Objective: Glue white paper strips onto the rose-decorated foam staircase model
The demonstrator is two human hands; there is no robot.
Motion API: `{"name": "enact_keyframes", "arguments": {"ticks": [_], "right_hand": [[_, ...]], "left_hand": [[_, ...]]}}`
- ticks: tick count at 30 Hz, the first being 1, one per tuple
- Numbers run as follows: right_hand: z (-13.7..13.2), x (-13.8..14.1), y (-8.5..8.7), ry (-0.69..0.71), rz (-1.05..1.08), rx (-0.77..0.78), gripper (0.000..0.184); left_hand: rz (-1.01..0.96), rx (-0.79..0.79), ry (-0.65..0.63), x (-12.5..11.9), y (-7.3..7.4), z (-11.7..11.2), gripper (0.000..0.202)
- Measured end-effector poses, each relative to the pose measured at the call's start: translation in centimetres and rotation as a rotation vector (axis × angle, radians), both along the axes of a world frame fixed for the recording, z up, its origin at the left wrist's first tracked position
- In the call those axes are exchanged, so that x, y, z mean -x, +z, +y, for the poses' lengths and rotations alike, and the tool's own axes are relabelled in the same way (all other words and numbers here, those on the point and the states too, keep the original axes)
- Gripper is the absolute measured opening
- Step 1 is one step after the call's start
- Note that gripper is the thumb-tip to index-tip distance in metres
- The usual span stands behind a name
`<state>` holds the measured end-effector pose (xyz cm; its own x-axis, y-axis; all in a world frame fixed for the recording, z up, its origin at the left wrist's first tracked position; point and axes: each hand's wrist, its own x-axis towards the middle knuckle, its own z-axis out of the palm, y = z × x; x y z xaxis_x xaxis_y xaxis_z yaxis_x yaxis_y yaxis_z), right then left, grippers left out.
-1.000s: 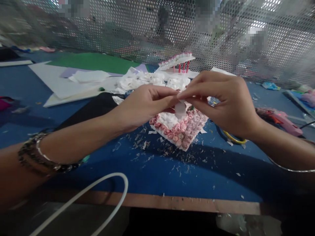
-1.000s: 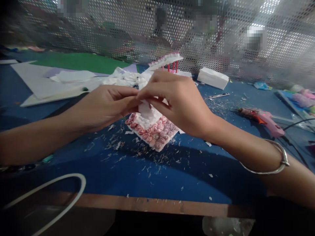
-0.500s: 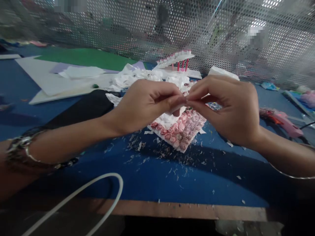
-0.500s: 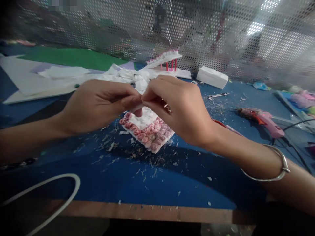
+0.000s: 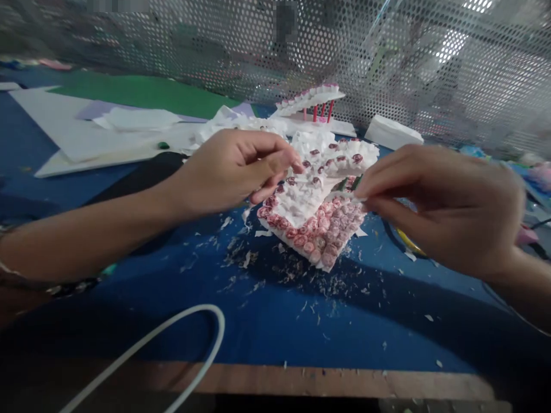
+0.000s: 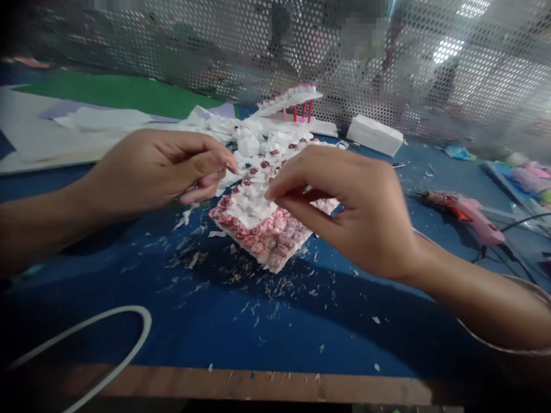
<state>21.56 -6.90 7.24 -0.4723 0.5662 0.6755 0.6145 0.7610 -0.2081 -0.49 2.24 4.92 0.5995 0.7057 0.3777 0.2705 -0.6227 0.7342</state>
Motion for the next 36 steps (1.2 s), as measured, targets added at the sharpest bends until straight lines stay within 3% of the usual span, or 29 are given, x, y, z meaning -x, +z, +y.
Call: {"name": "enact_keyframes", "arguments": {"ticks": [3, 6, 10, 17, 21, 25, 28, 36], "right_hand": [[1.3, -0.1, -1.2, -0.012, -0.172, -0.022, 0.007], [2.5, -0.4, -2.3, 0.061, -0.349, -0.029, 0.009], [3.8, -0.5, -3.0, 0.159, -0.461, 0.019, 0.018], [4.9, 0.0, -3.9, 0.143, -0.533, -0.076, 0.019], [5.1, 0.3, -4.1, 0.099, -0.530, -0.176, 0.019], [5.2, 0.4, -4.4, 0.072, -0.524, -0.134, 0.021], [5.3, 0.5, -4.5, 0.057, -0.558, -0.100, 0.027], [5.5, 0.7, -4.8, 0.037, -0.581, -0.170, 0.027]], "left_hand": [[0.185, -0.194, 0.066, 0.2, 0.1, -0.2, 0.028], [0.379, -0.376, 0.195, 0.2, -0.8, 0.1, 0.025], [0.521, -0.371, 0.251, 0.7, -2.6, 0.8, 0.034], [0.569, -0.438, 0.163, 1.3, -3.7, 1.1, 0.045], [0.519, -0.555, 0.117, 1.3, -3.7, 0.8, 0.038], [0.489, -0.704, -0.024, 1.2, -3.9, -0.1, 0.033], [0.580, -0.785, -0.072, 0.9, -4.3, -0.8, 0.038], [0.638, -0.745, -0.056, 0.9, -4.5, -1.0, 0.044]]}}
